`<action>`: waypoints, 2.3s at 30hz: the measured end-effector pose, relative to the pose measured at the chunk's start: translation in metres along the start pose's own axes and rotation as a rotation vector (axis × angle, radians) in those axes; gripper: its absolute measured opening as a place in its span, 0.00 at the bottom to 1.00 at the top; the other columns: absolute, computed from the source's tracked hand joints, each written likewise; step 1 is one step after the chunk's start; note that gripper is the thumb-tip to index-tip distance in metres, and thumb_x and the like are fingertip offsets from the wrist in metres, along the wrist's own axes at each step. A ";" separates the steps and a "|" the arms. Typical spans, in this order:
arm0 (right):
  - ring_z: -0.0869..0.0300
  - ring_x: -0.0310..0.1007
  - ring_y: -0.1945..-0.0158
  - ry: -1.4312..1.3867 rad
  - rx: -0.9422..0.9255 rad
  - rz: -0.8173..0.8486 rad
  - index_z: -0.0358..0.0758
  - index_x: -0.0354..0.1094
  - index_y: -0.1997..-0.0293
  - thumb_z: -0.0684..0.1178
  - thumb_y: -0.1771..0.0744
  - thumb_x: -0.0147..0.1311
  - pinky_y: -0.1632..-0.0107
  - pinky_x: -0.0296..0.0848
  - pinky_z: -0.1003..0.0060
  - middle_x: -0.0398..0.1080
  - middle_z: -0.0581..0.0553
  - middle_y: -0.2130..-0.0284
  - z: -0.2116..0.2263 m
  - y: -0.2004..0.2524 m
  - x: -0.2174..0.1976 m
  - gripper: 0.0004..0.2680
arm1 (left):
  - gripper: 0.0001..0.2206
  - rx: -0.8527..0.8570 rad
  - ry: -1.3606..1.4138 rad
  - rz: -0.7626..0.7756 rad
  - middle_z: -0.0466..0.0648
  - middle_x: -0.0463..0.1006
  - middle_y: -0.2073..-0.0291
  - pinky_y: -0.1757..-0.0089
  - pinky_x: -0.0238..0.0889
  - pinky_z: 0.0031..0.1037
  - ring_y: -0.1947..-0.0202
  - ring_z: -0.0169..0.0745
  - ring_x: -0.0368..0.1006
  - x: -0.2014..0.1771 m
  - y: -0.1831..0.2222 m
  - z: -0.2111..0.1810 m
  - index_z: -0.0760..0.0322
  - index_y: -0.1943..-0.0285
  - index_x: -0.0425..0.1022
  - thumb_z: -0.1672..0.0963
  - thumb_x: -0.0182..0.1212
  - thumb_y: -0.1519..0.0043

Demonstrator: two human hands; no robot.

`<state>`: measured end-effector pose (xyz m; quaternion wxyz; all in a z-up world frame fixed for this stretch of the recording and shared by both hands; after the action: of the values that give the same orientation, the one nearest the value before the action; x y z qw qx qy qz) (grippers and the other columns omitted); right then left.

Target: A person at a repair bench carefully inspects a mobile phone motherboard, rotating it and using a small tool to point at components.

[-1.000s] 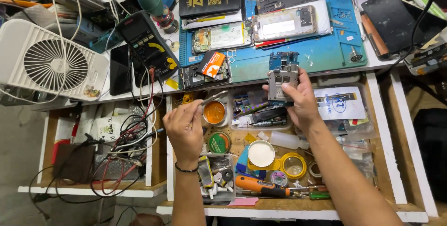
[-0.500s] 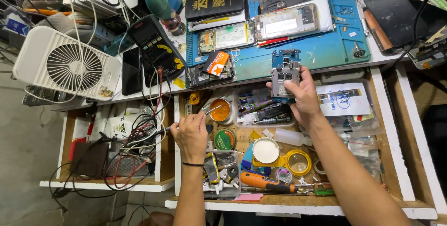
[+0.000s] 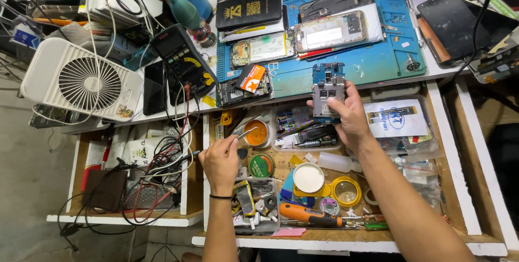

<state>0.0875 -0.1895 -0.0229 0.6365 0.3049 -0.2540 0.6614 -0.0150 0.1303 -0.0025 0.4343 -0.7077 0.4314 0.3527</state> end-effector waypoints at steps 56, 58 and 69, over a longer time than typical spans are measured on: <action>0.34 0.75 0.50 0.059 -0.090 -0.019 0.41 0.54 0.41 0.36 0.33 0.45 0.48 0.76 0.38 0.69 0.24 0.45 0.008 -0.003 -0.007 0.14 | 0.06 0.296 -0.152 -0.081 0.35 0.80 0.67 0.50 0.60 0.30 0.62 0.32 0.76 -0.009 -0.016 -0.003 0.42 0.54 0.83 0.52 0.61 0.34; 0.35 0.75 0.50 0.056 -0.084 -0.017 0.41 0.54 0.41 0.36 0.33 0.45 0.48 0.76 0.38 0.69 0.24 0.45 0.006 -0.004 -0.008 0.14 | 0.06 0.301 -0.168 -0.075 0.35 0.80 0.67 0.50 0.60 0.30 0.62 0.31 0.76 -0.009 -0.015 0.002 0.41 0.54 0.83 0.51 0.61 0.34; 0.36 0.76 0.51 0.040 -0.086 -0.013 0.41 0.54 0.42 0.36 0.33 0.45 0.48 0.77 0.39 0.70 0.24 0.47 0.004 -0.003 -0.011 0.14 | 0.06 0.170 -0.171 -0.052 0.39 0.82 0.66 0.50 0.60 0.32 0.62 0.33 0.77 -0.038 0.000 0.019 0.46 0.53 0.84 0.53 0.61 0.33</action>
<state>0.0913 -0.1998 -0.0288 0.6581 0.2655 -0.2672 0.6519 -0.0316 0.1593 0.0232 0.5367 -0.6467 0.4029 0.3625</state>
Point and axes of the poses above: each hand's wrist, its own y-axis away from the middle knuckle, its own x-axis out of the palm, z = x × y, the point moved 7 cm from there along -y, towards the middle knuckle
